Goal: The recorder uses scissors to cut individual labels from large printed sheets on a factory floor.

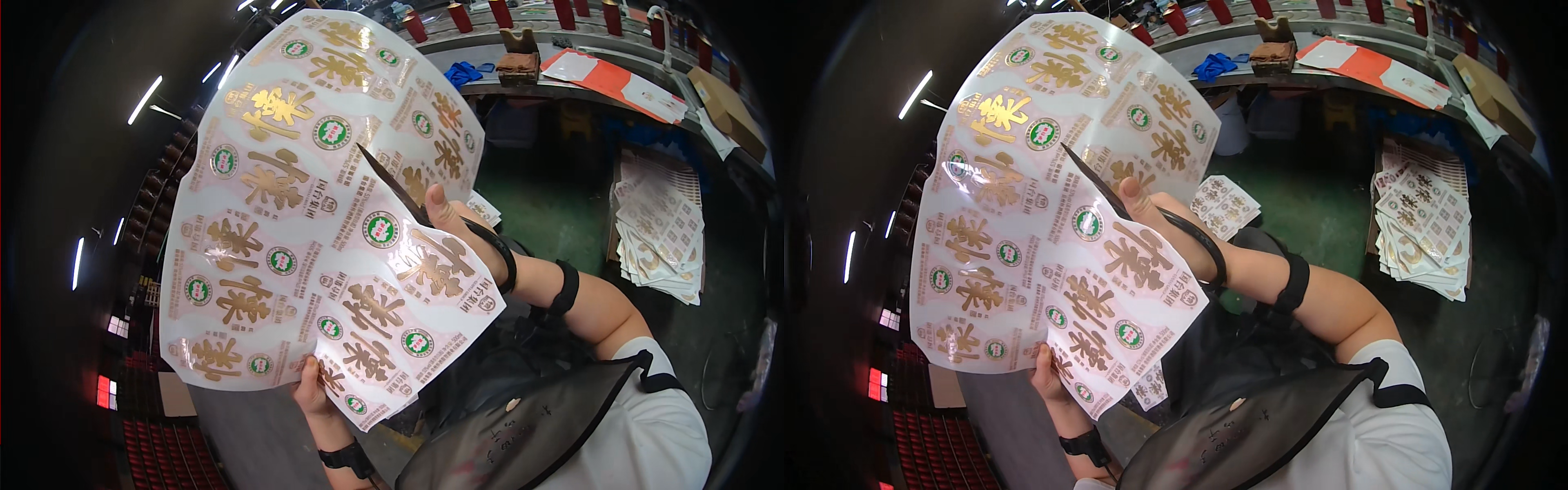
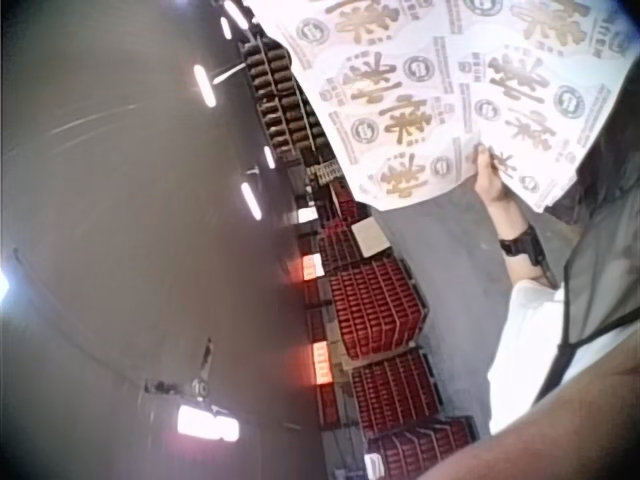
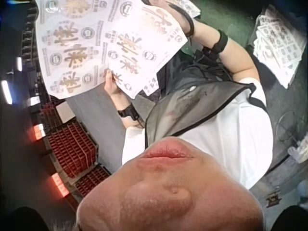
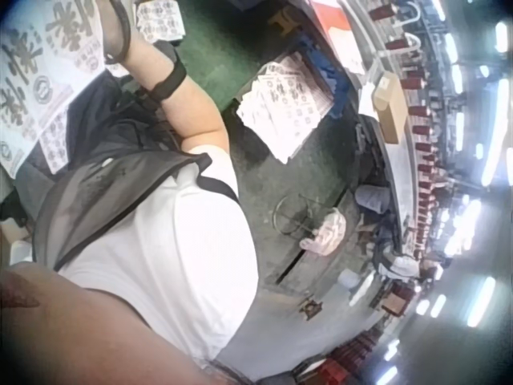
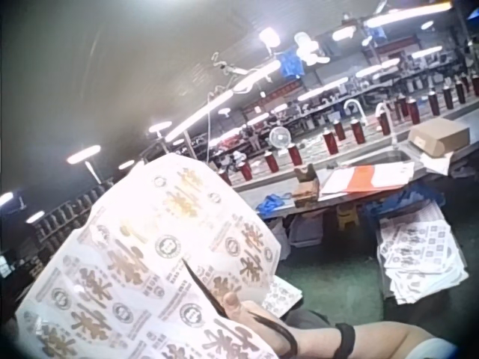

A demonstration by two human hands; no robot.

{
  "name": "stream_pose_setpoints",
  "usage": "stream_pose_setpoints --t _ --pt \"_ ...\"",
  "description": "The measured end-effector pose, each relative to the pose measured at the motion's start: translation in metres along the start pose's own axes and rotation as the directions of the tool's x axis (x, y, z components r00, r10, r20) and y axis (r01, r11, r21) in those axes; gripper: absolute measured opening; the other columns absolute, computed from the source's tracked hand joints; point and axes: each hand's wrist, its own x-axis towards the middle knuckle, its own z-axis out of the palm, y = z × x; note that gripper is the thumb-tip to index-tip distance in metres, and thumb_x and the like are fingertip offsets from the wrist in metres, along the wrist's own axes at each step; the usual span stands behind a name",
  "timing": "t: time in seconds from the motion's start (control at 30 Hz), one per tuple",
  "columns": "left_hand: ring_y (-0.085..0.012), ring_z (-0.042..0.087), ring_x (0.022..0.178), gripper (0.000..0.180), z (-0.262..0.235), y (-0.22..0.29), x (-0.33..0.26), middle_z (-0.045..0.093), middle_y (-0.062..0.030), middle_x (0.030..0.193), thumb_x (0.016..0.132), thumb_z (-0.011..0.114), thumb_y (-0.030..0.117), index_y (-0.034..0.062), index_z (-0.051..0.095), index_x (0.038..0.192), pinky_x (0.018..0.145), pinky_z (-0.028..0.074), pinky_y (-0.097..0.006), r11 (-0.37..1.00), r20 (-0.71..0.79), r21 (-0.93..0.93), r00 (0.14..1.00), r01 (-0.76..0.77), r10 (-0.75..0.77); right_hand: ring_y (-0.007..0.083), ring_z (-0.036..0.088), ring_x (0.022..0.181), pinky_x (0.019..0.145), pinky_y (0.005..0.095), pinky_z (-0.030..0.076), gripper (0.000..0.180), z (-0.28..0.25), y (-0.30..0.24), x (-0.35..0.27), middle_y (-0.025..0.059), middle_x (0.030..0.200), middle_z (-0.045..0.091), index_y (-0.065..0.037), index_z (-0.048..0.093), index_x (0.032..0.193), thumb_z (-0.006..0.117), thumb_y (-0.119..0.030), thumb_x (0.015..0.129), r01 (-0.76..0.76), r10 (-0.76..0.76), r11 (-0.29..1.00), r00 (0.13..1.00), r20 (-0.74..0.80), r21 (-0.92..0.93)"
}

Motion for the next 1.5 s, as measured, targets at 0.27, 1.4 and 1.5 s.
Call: stream_pose_setpoints --t 0.27,1.4,1.5 --pt "-0.0297 0.059 0.106 0.042 -0.004 0.008 0.005 0.056 -0.0228 0.119 0.087 0.048 0.007 -0.0117 0.044 0.124 0.091 0.049 -0.040 0.997 0.040 -0.057 0.998 0.059 -0.057 0.0075 0.054 0.061 0.058 0.0228 0.045 0.084 -0.014 -0.001 -0.010 0.0041 0.065 0.058 -0.001 0.061 0.089 0.020 -0.074 0.087 0.170 -0.195 0.953 0.978 -0.079 -0.252" --pt "-0.0250 0.063 0.097 0.045 -0.087 0.057 0.039 0.062 -0.0178 0.111 0.077 0.062 0.004 -0.0077 0.052 0.119 0.084 0.051 -0.034 0.889 0.221 0.385 0.910 0.248 -0.350 0.0064 0.040 0.041 0.040 0.0228 0.033 0.074 -0.043 -0.012 -0.088 -0.0031 0.048 0.041 -0.002 0.062 0.082 0.021 -0.063 0.094 -0.376 0.579 0.758 0.764 0.285 -0.533" --pt "-0.0240 0.064 0.096 0.044 -0.082 0.058 0.039 0.063 -0.0180 0.111 0.077 0.062 0.004 -0.0077 0.053 0.118 0.082 0.052 -0.034 0.908 0.260 0.348 0.907 0.232 -0.331 0.0064 0.039 0.041 0.041 0.0231 0.032 0.077 -0.042 -0.016 -0.091 -0.0028 0.048 0.042 -0.001 0.063 0.083 0.020 -0.064 0.094 -0.358 0.614 0.708 0.738 0.280 -0.609"
